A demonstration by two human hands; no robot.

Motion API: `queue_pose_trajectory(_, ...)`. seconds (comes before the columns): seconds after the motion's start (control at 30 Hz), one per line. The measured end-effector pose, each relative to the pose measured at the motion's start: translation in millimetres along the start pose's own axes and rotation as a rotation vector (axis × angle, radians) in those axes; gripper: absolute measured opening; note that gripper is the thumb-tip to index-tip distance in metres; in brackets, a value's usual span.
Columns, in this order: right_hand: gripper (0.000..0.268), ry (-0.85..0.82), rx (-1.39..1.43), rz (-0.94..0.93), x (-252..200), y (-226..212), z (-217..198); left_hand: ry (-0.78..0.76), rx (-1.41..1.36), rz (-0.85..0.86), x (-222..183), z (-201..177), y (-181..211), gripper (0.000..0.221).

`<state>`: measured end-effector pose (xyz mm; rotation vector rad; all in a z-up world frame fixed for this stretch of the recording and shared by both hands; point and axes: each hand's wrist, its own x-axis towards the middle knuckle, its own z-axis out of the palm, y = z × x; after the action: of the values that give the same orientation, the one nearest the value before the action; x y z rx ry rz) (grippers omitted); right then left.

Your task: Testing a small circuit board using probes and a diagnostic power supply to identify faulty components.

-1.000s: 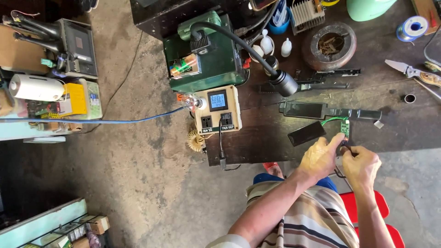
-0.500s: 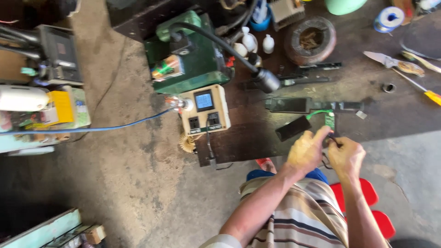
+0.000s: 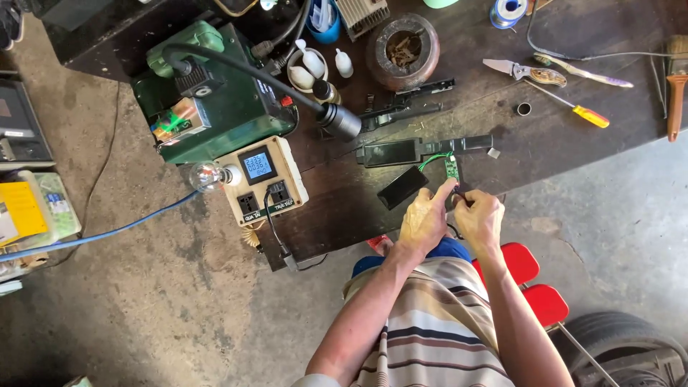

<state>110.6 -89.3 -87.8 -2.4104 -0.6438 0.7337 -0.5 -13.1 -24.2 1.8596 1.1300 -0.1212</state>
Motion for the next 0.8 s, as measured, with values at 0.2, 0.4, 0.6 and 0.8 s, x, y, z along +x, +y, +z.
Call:
queue_pose_trajectory(0.2, 0.016, -0.003, 0.020, 0.028, 4, 9, 4, 0.002, 0.024, 0.014, 3, -3, 1, 0.060)
queue_pose_trajectory(0.4, 0.016, -0.005, 0.031, 0.021, 6, 13, 4, -0.042, 0.005, -0.012, 4, -8, 5, 0.059)
queue_pose_trajectory(0.6, 0.015, -0.006, 0.033, 0.029, 1, 4, 2, -0.063, 0.050, -0.013, 7, -7, 4, 0.061)
queue_pose_trajectory(0.8, 0.015, -0.009, 0.032, 0.031, 2, 5, 1, -0.085, 0.040, -0.027, 6, -13, 11, 0.060)
